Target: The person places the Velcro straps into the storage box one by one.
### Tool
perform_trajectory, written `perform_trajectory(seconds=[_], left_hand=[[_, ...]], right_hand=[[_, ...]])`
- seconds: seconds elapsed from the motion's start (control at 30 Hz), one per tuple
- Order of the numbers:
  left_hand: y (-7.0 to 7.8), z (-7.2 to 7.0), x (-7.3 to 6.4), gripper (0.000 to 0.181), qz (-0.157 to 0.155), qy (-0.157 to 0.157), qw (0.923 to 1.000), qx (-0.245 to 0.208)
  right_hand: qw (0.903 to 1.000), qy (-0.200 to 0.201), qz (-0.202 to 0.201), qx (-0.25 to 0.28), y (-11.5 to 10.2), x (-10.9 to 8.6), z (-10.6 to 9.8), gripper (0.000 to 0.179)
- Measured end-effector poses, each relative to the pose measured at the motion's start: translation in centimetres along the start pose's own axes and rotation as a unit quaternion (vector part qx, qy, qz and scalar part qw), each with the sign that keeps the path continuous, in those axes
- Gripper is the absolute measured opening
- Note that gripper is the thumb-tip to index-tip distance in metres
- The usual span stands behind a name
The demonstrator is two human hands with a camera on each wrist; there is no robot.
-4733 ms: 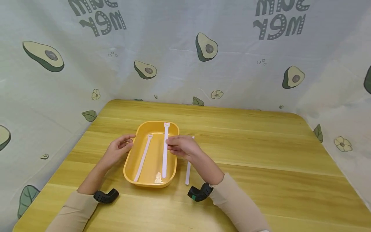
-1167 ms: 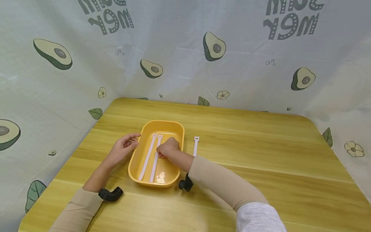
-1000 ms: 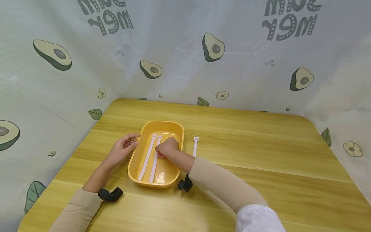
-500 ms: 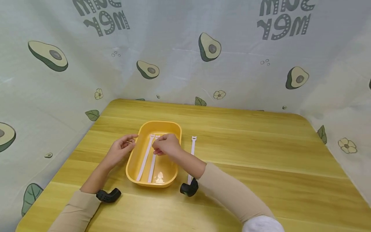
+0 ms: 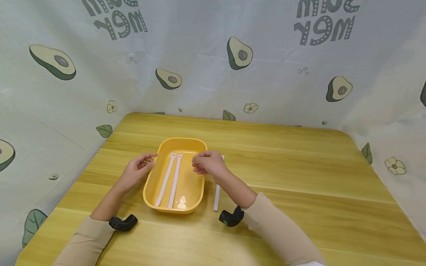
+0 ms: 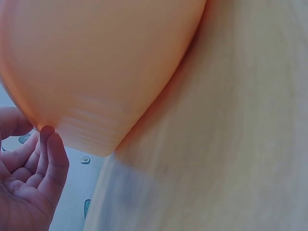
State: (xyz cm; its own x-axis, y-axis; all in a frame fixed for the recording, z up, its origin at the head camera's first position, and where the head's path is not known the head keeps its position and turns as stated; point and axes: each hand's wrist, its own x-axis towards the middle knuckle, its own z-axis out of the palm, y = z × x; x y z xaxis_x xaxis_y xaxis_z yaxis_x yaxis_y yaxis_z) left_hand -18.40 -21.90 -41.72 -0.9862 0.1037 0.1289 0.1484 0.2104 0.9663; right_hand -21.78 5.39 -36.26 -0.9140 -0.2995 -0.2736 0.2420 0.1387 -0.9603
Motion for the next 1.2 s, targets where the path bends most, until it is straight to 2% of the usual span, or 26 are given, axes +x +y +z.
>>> perform_trajectory(seconds=[0.3,0.4,0.6,0.87,1.2], left_hand=[[0.0,-0.3,0.1,0.035,0.002,0.001,1.0000,0.001],[-0.1,-0.3,0.1,0.035,0.001,0.001,1.0000,0.001],[-0.1,-0.3,0.2,0.036,0.004,-0.002,1.0000,-0.002],[-0.2,-0.3,0.2,0.036,0.003,-0.005,1.0000,-0.002],[-0.4,-0.3,0.1,0.036,0.006,-0.005,1.0000,0.000]], right_hand=[[0.9995,-0.007,-0.001,0.031,1.0,-0.2,-1.7,0.021],[0.9997,0.005,0.009,0.023,1.6,-0.3,-2.3,0.018],[0.9980,0.040,0.043,0.024,2.9,-0.3,-3.7,0.028],[0.9965,0.076,0.034,0.003,4.5,0.1,-5.0,0.014],[0.9937,0.098,0.048,-0.026,5.1,0.2,-5.7,0.018]])
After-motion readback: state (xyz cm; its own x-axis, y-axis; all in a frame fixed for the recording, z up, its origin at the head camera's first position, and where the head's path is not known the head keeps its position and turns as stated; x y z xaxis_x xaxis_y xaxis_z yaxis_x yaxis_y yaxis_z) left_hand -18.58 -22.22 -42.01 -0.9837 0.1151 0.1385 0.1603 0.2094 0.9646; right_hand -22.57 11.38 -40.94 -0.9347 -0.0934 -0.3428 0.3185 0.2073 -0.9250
